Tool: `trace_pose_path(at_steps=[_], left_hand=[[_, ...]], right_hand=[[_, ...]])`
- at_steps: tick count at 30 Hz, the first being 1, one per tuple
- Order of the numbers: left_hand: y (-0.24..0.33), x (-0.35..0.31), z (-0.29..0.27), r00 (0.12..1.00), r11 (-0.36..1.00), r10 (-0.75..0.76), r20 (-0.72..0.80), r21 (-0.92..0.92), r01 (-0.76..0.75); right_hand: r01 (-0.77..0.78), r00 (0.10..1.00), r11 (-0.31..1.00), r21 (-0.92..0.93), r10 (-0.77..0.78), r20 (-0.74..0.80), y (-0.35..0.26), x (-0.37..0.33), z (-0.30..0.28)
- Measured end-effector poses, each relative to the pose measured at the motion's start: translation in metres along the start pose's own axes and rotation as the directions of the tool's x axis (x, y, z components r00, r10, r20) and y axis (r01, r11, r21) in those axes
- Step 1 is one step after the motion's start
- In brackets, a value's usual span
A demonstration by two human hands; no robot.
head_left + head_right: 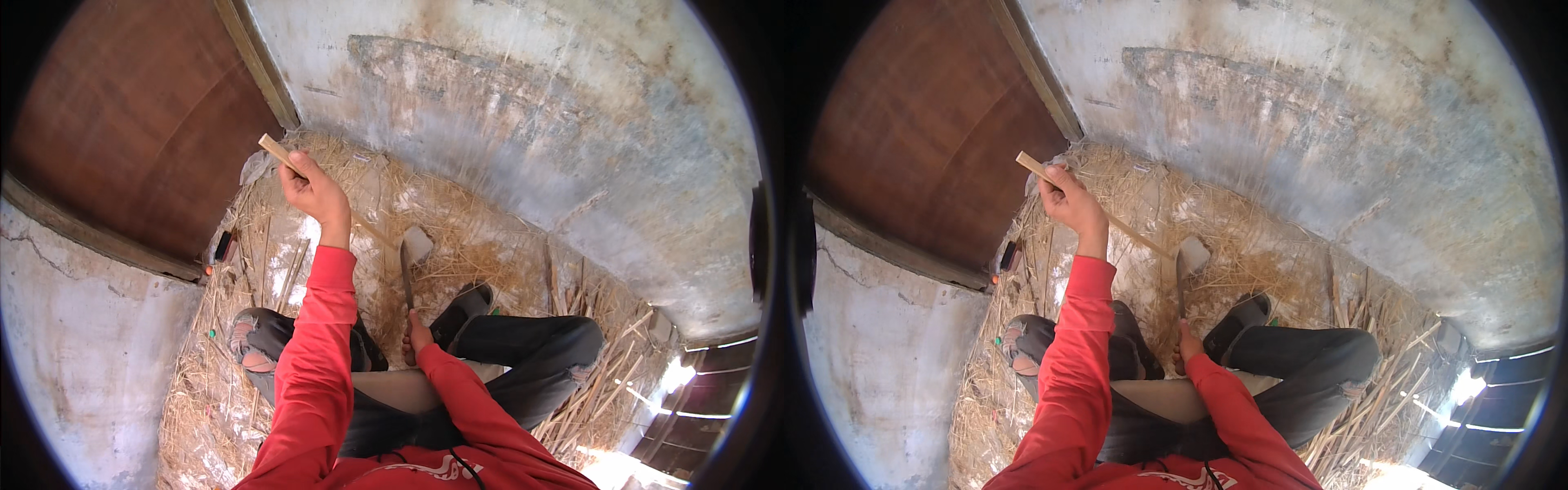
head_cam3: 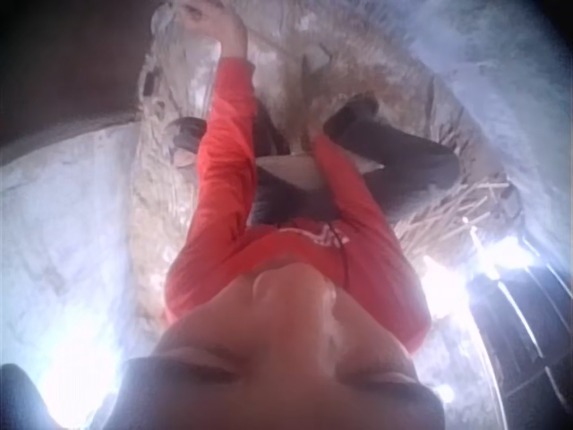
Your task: The person shaves a wooden stick using a large blade and then a smaller utility knife while sitting on a floor covered in wood shavings.
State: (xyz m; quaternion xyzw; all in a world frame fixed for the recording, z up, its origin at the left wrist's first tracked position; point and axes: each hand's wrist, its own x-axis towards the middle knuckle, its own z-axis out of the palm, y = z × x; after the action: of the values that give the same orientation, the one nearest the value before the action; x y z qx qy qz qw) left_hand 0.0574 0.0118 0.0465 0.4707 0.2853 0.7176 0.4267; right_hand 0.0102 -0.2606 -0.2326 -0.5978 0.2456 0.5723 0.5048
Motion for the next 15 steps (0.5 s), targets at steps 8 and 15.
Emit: trace_pose_path(at_steps=[8,15], left_hand=[[0.003,-0.009,0.011,0.968,0.985,-0.049,0.246,-0.148,0.088],[-0.009,-0.010,0.015,0.905,1.000,-0.008,0.426,-0.018,0.017]], right_hand=[[0.019,1.000,1.000,0.018,-0.020,0.019,-0.007,-0.018,-0.001],[0.032,0.999,0.999,-0.005,-0.032,0.015,-0.012,-0.024,-0.002]])
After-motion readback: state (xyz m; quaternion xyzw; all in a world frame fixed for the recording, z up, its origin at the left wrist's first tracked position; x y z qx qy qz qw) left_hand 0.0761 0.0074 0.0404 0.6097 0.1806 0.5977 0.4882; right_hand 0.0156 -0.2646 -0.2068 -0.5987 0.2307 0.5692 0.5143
